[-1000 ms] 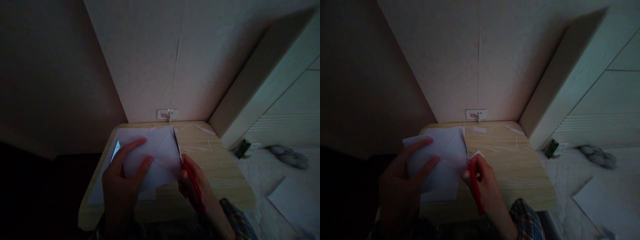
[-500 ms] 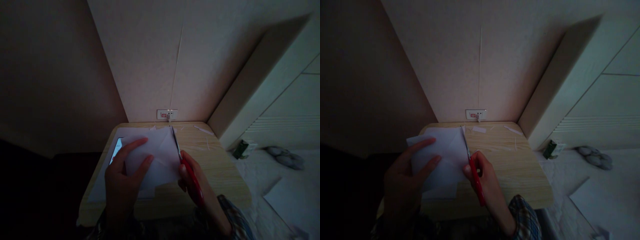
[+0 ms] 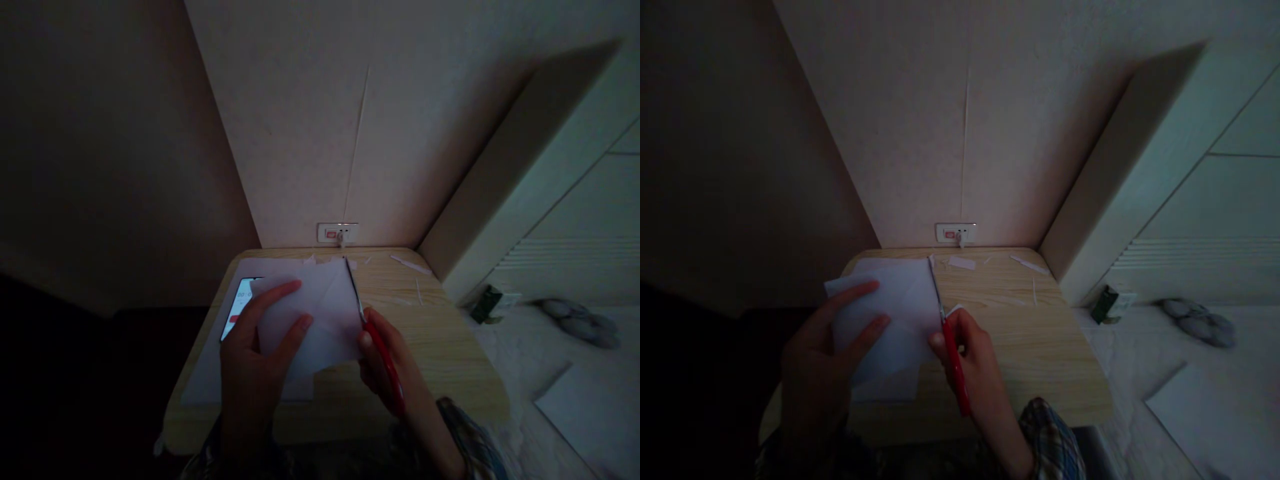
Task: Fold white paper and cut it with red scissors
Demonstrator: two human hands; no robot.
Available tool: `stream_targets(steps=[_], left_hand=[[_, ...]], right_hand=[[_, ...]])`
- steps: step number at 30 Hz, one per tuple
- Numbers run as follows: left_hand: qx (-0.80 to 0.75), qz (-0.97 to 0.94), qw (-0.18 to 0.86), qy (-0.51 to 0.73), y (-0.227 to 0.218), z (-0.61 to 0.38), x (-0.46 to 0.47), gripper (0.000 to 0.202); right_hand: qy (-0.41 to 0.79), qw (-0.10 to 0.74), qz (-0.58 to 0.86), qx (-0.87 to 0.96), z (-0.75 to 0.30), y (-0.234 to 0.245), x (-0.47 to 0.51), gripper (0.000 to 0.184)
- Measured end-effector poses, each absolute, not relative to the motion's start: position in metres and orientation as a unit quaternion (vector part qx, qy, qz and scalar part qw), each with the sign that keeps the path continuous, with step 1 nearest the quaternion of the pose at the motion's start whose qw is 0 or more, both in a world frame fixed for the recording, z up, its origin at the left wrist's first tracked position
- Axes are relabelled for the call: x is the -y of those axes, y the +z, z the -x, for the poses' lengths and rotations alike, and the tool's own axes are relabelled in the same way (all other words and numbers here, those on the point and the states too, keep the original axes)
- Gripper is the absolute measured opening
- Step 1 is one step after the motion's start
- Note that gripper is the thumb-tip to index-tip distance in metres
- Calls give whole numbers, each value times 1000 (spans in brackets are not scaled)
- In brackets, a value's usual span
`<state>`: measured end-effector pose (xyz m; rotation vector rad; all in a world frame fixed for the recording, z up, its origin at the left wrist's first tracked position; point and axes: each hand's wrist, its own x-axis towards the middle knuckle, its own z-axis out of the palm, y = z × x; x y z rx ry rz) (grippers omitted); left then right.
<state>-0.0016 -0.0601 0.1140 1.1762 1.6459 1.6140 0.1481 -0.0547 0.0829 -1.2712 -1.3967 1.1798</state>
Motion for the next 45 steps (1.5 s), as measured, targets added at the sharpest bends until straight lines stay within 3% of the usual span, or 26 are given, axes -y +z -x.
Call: stream_targets(steps=[12,14,18,22,24,26,37,40,45], left_hand=[[-611,-431,286,599,108,4,60,32],[-610,-418,294,606,107,6,59,32],[-606,-418,292,610,104,8,56,33],[-610,-431,291,598,102,9,53,33],[-610,-437,296,591,102,9,52,33],[-611,-442,299,585,103,9,51,32],[-605,-450,312,578,100,9,51,35],[-596,-476,316,564,98,11,49,34],[-561,-558,348,503,100,10,51,36]], right_hand=[[513,423,519,537,-158,75,50,44],[456,388,564,569,-172,64,44,41],[227,275,697,622,-207,26,41,32],[93,194,693,688,-234,-9,51,16],[83,185,693,692,-240,-17,57,8],[84,179,697,689,-242,-21,60,2],[129,168,709,673,-248,0,63,26],[203,228,680,667,-237,33,57,25],[410,391,493,660,-196,89,42,24]])
